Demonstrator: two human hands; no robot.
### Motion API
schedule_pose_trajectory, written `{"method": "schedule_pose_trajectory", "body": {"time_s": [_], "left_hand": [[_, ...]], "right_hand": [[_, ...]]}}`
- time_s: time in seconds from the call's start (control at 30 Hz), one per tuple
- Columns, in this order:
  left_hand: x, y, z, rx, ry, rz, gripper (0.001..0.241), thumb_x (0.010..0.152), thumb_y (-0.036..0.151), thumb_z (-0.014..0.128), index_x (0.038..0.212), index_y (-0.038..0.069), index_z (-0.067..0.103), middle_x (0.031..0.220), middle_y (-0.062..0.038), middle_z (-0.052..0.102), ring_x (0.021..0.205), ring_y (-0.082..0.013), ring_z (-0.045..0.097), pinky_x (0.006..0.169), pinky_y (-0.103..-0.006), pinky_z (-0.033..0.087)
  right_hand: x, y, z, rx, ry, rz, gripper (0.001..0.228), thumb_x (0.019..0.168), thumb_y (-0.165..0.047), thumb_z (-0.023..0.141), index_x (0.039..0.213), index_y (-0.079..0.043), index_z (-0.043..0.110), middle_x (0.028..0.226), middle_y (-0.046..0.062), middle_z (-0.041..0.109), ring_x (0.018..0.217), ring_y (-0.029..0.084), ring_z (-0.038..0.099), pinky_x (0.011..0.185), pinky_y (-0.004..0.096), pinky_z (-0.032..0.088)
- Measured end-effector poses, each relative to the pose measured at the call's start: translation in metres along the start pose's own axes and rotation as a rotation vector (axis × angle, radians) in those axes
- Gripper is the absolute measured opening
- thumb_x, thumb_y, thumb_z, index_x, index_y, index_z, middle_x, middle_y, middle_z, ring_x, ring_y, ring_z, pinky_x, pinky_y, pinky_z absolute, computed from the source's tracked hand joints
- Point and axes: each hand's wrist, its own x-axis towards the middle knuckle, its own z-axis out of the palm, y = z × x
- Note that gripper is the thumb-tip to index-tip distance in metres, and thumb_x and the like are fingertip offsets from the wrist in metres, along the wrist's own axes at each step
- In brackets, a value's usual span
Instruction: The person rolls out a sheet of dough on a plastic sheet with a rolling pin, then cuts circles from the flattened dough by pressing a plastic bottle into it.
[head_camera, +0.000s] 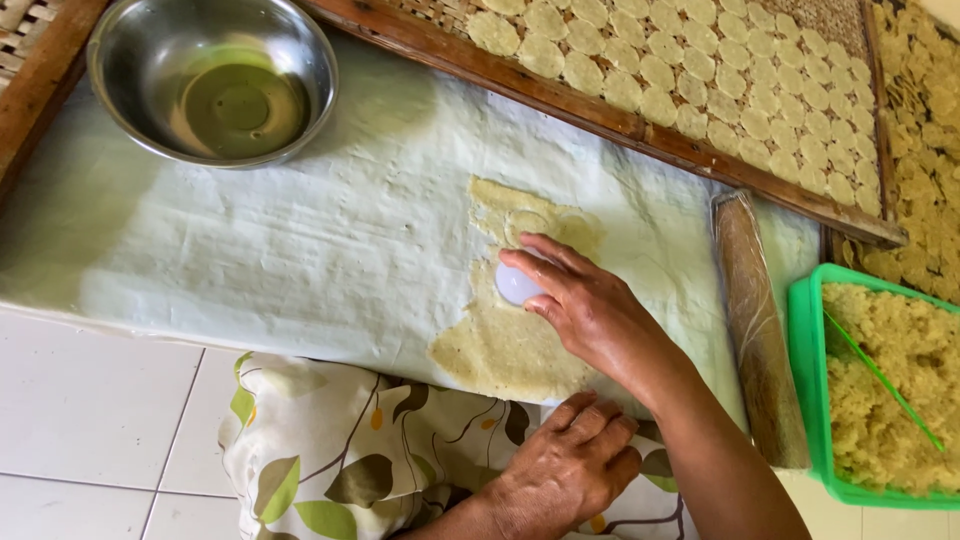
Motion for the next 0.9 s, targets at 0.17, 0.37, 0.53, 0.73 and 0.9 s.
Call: {"method": "schedule_pose_trajectory", "body": {"time_s": [0.17,0.37,0.53,0.73,0.9], "left_hand": [[0.001,-0.002,0.0,-0.027,-0.022,0.005,0.029,0.08,0.02,0.067,0.104,0.006,0.073,0.132,-0.014,0.061,0.132,-0.0308,0.053,0.123,-0.048,0.04],[-0.001,0.0,0.002,-0.021,-0.013,-0.014,0.027,0.082,0.019,0.067,0.105,0.007,0.073,0.135,-0.013,0.06,0.137,-0.0305,0.051,0.125,-0.0493,0.039],[-0.002,0.0,0.007,-0.002,-0.012,-0.011,0.025,0.084,0.018,0.067,0.106,0.008,0.072,0.137,-0.013,0.06,0.139,-0.03,0.051,0.125,-0.049,0.039],[0.0,-0.003,0.005,-0.043,-0.041,-0.022,0.028,0.082,0.018,0.068,0.107,0.006,0.072,0.136,-0.014,0.06,0.139,-0.031,0.05,0.125,-0.0488,0.038],[0.003,-0.002,0.0,-0.13,-0.049,-0.018,0.043,0.072,0.027,0.07,0.108,0.003,0.072,0.135,-0.016,0.059,0.136,-0.0339,0.051,0.123,-0.0504,0.038]], "right_hand": [[-0.001,0.026,-0.004,0.068,0.031,-0.008,0.053,0.09,-0.01,0.07,0.141,-0.02,0.057,0.15,0.009,0.057,0.125,0.031,0.064,0.098,0.039,0.055],[-0.03,0.04,-0.046,0.047,0.281,0.046,0.054,0.093,-0.011,0.072,0.144,-0.016,0.056,0.148,0.013,0.06,0.129,0.027,0.064,0.103,0.037,0.053],[-0.044,0.042,-0.045,-0.03,0.228,0.121,0.056,0.088,-0.011,0.073,0.142,-0.015,0.057,0.144,0.013,0.063,0.129,0.03,0.063,0.101,0.038,0.052],[-0.037,0.037,-0.028,-0.006,0.152,0.047,0.056,0.087,-0.01,0.074,0.141,-0.014,0.058,0.146,0.016,0.059,0.132,0.035,0.059,0.103,0.042,0.051],[-0.032,0.038,-0.018,-0.015,0.106,0.044,0.053,0.09,-0.011,0.07,0.142,-0.014,0.057,0.148,0.015,0.057,0.13,0.037,0.059,0.102,0.043,0.051]]}}
